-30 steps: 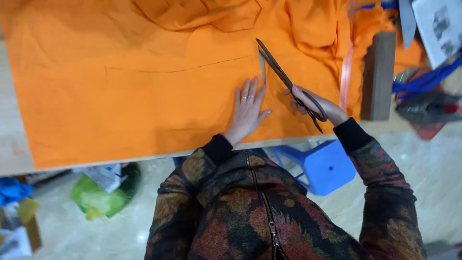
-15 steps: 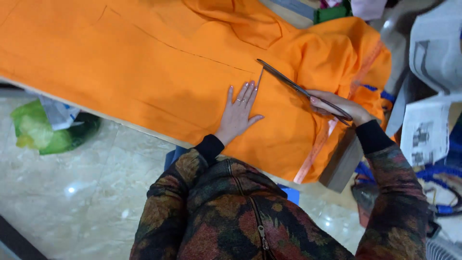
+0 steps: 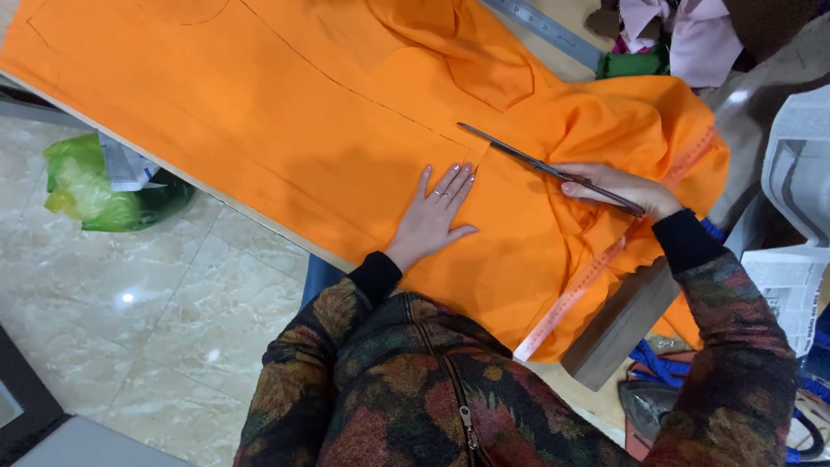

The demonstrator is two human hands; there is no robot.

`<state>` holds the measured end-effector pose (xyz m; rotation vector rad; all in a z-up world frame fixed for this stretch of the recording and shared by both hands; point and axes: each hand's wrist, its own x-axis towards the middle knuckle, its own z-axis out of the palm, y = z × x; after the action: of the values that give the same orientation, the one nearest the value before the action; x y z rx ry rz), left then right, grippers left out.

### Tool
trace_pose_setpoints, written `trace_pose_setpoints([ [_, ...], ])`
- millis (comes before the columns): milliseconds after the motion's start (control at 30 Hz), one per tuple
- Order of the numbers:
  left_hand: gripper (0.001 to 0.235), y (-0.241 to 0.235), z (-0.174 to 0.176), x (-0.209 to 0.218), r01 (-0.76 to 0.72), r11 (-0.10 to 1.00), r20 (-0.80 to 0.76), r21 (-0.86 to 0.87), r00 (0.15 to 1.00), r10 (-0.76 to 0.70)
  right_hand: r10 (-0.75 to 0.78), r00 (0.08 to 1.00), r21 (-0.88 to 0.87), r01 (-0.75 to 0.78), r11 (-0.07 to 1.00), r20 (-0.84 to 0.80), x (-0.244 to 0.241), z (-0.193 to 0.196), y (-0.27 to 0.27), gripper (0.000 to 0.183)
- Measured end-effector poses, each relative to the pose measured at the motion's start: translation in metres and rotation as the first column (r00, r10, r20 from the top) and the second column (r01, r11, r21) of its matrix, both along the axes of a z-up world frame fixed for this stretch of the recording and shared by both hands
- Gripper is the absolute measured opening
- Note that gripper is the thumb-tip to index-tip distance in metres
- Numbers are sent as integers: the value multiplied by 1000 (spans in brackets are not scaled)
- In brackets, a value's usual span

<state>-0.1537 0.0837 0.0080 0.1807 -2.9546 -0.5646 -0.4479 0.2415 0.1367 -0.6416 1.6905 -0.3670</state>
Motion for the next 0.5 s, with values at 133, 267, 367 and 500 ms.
trace_pose_setpoints([
  [133,93,1,-1,0,-1,1000,33,-6,999,2,62,998,-1,-62,998,-28,-1,5,-9,85],
  [267,92,0,1,-1,9,1000,81,-13,997,-8,108,993,-23,-109,994,-35,-7,-4,-11,82],
  [367,91,-1,3,-1,8,999,85,-33,996,-5,145,989,-34,-146,989,-42,-7,-2,-12,80],
  [500,93,0,1,-1,11,999,84,-40,996,-8,184,981,-43,-186,982,-60,-11,-9,-10,81],
])
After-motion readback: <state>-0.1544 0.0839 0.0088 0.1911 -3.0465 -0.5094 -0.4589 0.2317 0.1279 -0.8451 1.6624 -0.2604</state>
